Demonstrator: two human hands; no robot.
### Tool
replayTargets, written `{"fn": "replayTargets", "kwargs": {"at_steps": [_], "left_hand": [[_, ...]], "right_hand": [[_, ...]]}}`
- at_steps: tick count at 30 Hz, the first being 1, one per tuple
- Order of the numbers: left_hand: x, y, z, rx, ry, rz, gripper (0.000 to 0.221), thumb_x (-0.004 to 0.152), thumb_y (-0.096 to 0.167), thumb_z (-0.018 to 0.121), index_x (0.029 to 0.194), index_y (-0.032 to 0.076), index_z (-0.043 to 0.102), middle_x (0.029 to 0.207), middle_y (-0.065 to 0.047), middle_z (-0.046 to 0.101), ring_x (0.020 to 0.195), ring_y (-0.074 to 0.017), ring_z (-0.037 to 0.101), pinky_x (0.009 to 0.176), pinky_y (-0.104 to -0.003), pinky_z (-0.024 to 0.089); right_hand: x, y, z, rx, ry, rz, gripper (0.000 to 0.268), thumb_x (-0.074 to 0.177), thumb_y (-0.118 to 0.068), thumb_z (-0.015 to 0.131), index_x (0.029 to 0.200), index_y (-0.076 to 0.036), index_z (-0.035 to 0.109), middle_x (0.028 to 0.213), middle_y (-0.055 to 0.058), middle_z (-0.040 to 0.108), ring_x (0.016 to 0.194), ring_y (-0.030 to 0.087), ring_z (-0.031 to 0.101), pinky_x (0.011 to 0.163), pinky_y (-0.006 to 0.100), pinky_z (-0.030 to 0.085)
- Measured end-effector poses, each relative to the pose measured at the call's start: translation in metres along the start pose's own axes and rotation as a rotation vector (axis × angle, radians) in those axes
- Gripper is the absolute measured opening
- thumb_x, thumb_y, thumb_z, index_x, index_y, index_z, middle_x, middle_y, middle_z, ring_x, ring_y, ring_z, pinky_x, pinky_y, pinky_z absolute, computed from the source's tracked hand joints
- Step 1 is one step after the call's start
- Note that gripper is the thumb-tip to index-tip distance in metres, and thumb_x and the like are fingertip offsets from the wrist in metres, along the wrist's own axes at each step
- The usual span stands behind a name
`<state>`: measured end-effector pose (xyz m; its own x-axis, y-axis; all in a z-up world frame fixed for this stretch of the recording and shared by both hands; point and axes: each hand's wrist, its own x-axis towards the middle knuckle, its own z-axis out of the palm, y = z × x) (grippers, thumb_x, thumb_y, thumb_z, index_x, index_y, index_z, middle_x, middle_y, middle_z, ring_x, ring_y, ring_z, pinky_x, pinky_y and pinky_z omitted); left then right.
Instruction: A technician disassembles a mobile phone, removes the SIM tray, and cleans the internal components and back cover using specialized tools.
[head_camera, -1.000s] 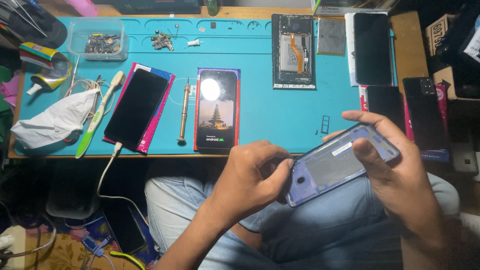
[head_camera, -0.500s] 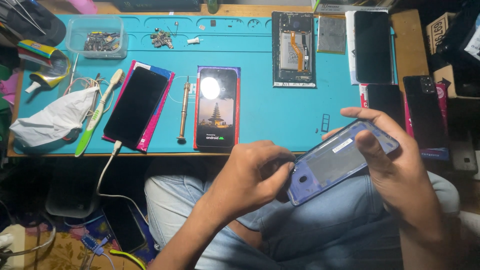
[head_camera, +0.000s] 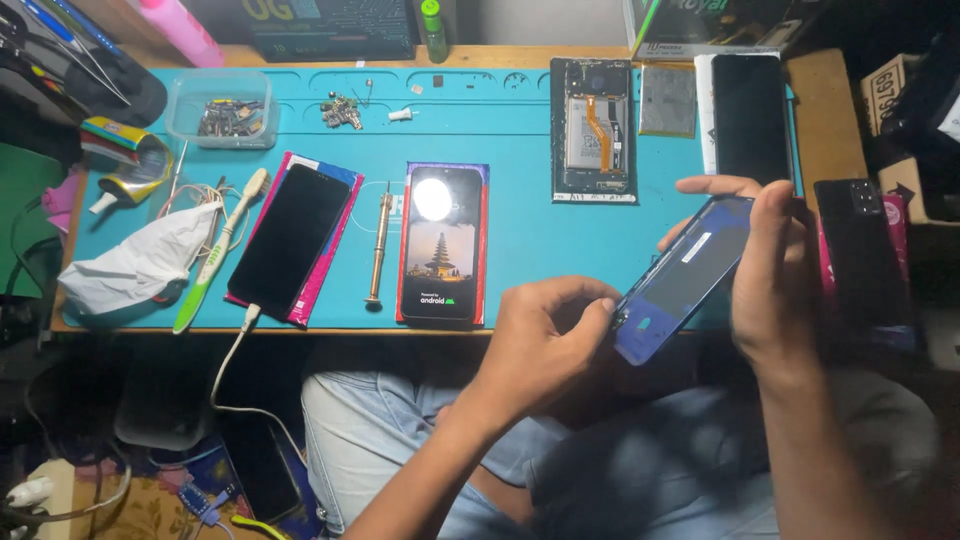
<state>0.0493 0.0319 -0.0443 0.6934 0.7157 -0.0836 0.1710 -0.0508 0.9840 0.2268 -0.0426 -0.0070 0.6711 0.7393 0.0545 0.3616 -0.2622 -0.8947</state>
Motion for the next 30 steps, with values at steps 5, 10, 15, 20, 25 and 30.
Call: {"fn": "replayTargets", "kwargs": {"at_steps": [5,10,15,20,25,30], "left_hand": [[0.010,-0.009,0.011,0.064,0.010,0.063,0.024,0.090,0.020,0.065,0.098,0.008,0.084,0.097,-0.003,0.087,0.092,-0.0141,0.083,0.088,-0.028,0.064],[0.019,0.000,0.017,0.152,0.002,0.131,0.025,0.089,0.019,0.061,0.091,0.006,0.082,0.091,-0.004,0.086,0.083,-0.0138,0.081,0.079,-0.029,0.062],[0.023,0.006,0.026,0.192,0.001,0.139,0.025,0.090,0.019,0.061,0.091,0.006,0.082,0.089,-0.004,0.086,0.079,-0.0135,0.079,0.073,-0.030,0.062],[0.022,0.012,0.035,0.215,-0.001,0.110,0.023,0.090,0.018,0.062,0.089,0.007,0.082,0.084,-0.002,0.084,0.073,-0.0114,0.075,0.069,-0.029,0.059],[0.024,0.018,0.043,0.231,-0.007,0.108,0.023,0.094,0.018,0.063,0.094,0.007,0.083,0.089,-0.004,0.086,0.075,-0.0113,0.077,0.068,-0.028,0.060],[0.022,0.033,0.046,-0.019,-0.030,-0.198,0.023,0.099,0.022,0.069,0.089,0.005,0.081,0.077,-0.002,0.079,0.063,-0.0110,0.071,0.064,-0.025,0.058]], "right_hand": [[0.011,0.021,0.003,0.090,0.035,0.041,0.098,0.098,-0.081,0.017,0.120,-0.004,0.073,0.078,0.012,0.073,0.066,0.022,0.074,0.060,0.031,0.058],[0.014,0.033,-0.004,0.082,0.037,0.006,0.096,0.101,-0.079,0.015,0.124,-0.003,0.070,0.081,0.012,0.073,0.071,0.021,0.075,0.064,0.030,0.059],[0.017,0.040,-0.014,0.145,0.007,0.042,0.101,0.095,-0.084,0.017,0.124,-0.004,0.070,0.081,0.010,0.074,0.067,0.020,0.074,0.060,0.030,0.057],[0.018,0.046,-0.023,0.166,-0.002,0.079,0.102,0.092,-0.086,0.018,0.124,-0.005,0.071,0.080,0.010,0.075,0.066,0.019,0.074,0.059,0.029,0.057],[0.014,0.039,-0.034,0.093,0.000,0.009,0.100,0.098,-0.079,0.014,0.127,-0.002,0.071,0.080,0.011,0.076,0.067,0.019,0.075,0.059,0.029,0.057],[0.016,0.036,-0.043,0.290,0.070,0.221,0.088,0.097,-0.073,0.019,0.123,-0.007,0.071,0.079,0.012,0.073,0.064,0.020,0.070,0.060,0.032,0.055]]}}
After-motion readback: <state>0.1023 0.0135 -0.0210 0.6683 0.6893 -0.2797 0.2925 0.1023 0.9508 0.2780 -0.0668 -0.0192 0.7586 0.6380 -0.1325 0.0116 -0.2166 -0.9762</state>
